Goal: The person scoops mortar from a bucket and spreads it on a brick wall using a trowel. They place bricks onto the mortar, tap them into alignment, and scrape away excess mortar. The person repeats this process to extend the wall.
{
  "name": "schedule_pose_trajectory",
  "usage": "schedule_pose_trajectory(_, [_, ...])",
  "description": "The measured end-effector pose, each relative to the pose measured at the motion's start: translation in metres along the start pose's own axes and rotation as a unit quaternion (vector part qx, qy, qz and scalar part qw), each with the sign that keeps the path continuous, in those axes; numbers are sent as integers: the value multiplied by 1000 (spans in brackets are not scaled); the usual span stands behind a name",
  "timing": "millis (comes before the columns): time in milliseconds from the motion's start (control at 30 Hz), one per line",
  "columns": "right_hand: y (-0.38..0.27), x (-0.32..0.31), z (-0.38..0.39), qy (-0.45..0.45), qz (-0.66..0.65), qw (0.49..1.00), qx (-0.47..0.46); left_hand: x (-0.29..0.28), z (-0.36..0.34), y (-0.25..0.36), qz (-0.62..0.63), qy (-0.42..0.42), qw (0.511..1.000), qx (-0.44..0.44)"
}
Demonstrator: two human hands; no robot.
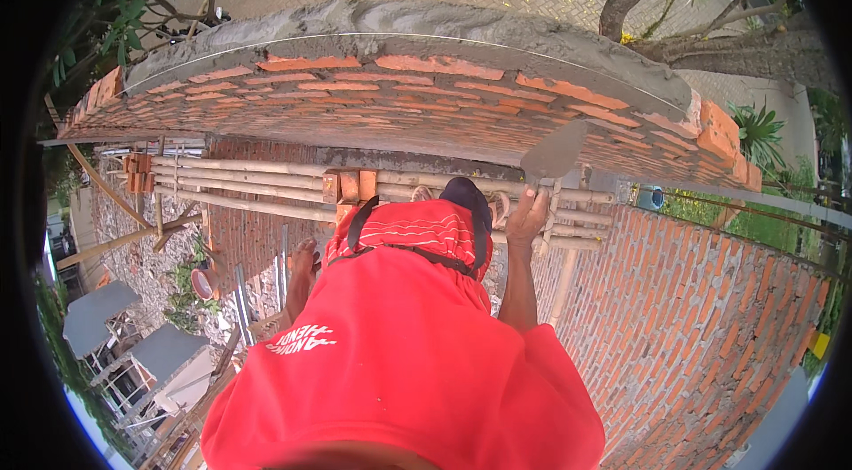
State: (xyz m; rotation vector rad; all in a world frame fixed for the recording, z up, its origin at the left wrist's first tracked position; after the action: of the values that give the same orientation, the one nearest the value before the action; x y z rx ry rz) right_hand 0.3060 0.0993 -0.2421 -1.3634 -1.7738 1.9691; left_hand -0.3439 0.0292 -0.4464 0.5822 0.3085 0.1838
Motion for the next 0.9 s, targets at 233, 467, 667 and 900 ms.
schedule_pose_trajectory(233, [-170, 95, 15, -183, -41, 963, -193, 27, 14, -2, 19, -15, 1000, 1])
schedule_pose_trajectory(467, [-147, 157, 18, -221, 36, 963, -148, 7, 29, -96, 83, -2, 996, -20])
schedule_pose_trajectory(667, [-98, 145, 21, -232, 83, 961, -123, -6, 100, -182, 54, 117, 986, -105])
schedule_pose_trajectory(900, [-108, 191, 45, -453, 76, 884, -90, 34, 182, -225, 126, 257, 947, -148])
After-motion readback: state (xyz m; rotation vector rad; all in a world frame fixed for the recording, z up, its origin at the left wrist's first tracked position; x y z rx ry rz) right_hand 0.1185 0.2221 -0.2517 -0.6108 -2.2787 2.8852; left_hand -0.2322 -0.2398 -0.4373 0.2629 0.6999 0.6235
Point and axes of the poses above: each hand's wrist, its own z-axis away from the middle knuckle, its own x-axis out of the palm, y = z × x, the point moved 10 cm from there along -z, towards the middle knuckle, and after that the axes turned 3 degrees about x, right-handed, at the moved point
